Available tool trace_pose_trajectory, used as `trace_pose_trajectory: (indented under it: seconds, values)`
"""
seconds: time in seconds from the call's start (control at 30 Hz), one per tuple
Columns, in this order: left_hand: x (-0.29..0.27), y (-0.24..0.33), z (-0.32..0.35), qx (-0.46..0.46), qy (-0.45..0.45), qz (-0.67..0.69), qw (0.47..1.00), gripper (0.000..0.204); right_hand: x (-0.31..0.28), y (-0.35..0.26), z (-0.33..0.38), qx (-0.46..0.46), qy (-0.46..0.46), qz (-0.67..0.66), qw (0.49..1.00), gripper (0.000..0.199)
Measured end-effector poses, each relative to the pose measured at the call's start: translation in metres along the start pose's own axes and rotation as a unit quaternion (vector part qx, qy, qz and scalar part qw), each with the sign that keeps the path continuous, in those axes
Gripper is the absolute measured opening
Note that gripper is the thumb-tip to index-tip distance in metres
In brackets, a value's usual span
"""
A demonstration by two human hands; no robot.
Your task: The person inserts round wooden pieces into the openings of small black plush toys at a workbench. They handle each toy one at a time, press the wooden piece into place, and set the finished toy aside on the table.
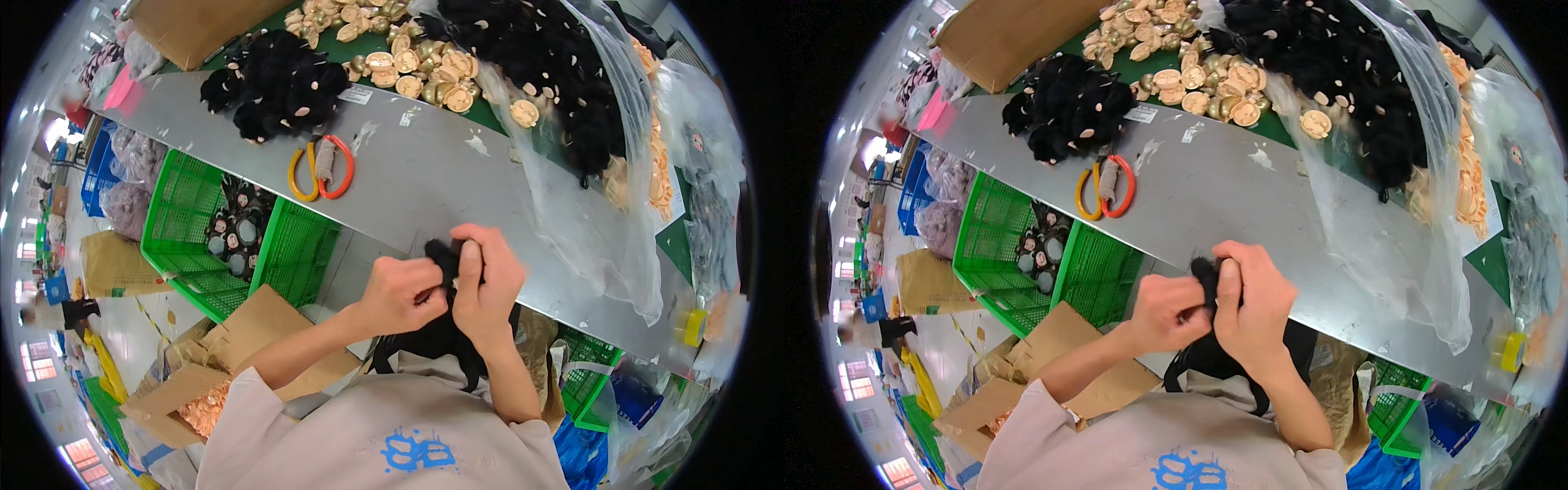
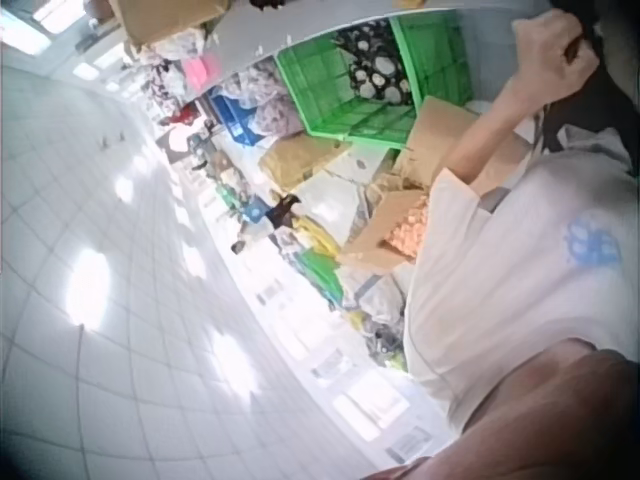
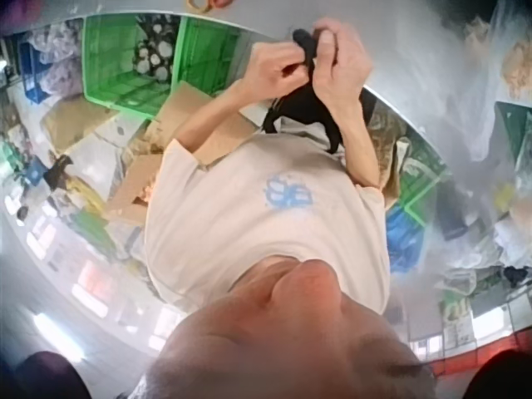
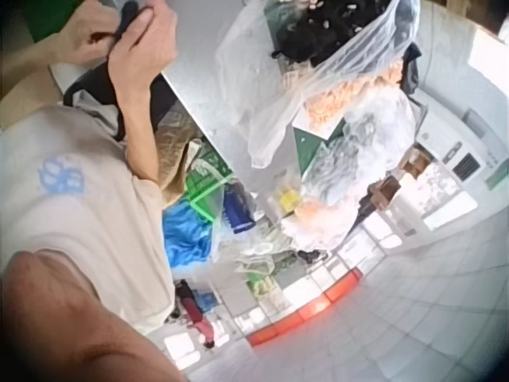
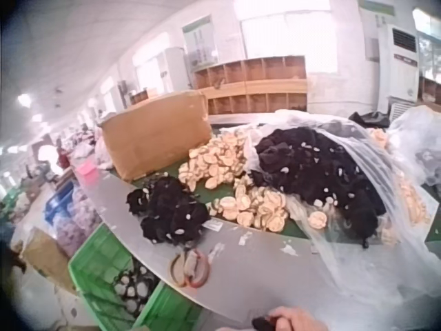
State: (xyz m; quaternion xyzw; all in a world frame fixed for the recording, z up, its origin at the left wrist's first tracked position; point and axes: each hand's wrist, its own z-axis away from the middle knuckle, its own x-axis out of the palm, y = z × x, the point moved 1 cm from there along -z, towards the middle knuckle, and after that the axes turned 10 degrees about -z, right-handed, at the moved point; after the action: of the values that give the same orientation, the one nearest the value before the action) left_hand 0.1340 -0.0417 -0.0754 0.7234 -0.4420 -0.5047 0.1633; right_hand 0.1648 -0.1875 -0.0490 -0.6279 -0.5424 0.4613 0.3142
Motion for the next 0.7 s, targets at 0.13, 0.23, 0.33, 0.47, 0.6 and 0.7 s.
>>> trace_pose_trajectory:
  seconds: [0.13, 0.23, 0.33, 0.47, 0.6, 0.7]
  values:
    - [0.013, 0.001, 0.003, 0.017, -0.002, 0.016, 1.000, 0.010, -0.006, 0.005, 0.000, 0.046, -0.041, 0.007, 0.998, 0.021]
    - [0.026, -0.010, 0.006, -0.033, -0.003, 0.056, 0.998, 0.010, -0.004, 0.022, -0.004, 0.059, -0.067, -0.014, 0.996, 0.020]
    - [0.037, -0.021, 0.007, -0.078, -0.006, 0.089, 0.993, 0.013, 0.000, 0.034, -0.006, 0.071, -0.082, -0.013, 0.994, 0.019]
    - [0.037, -0.019, 0.001, -0.118, -0.010, 0.101, 0.988, 0.015, -0.006, 0.038, -0.017, 0.063, -0.053, -0.011, 0.997, 0.017]
    - [0.037, -0.006, -0.015, -0.107, 0.018, 0.105, 0.988, 0.014, -0.012, 0.064, -0.020, -0.018, -0.008, 0.069, 0.997, 0.014]
    - [0.044, -0.004, -0.029, -0.094, 0.021, 0.085, 0.992, 0.013, -0.018, 0.075, -0.024, -0.046, 0.035, 0.100, 0.993, 0.012]
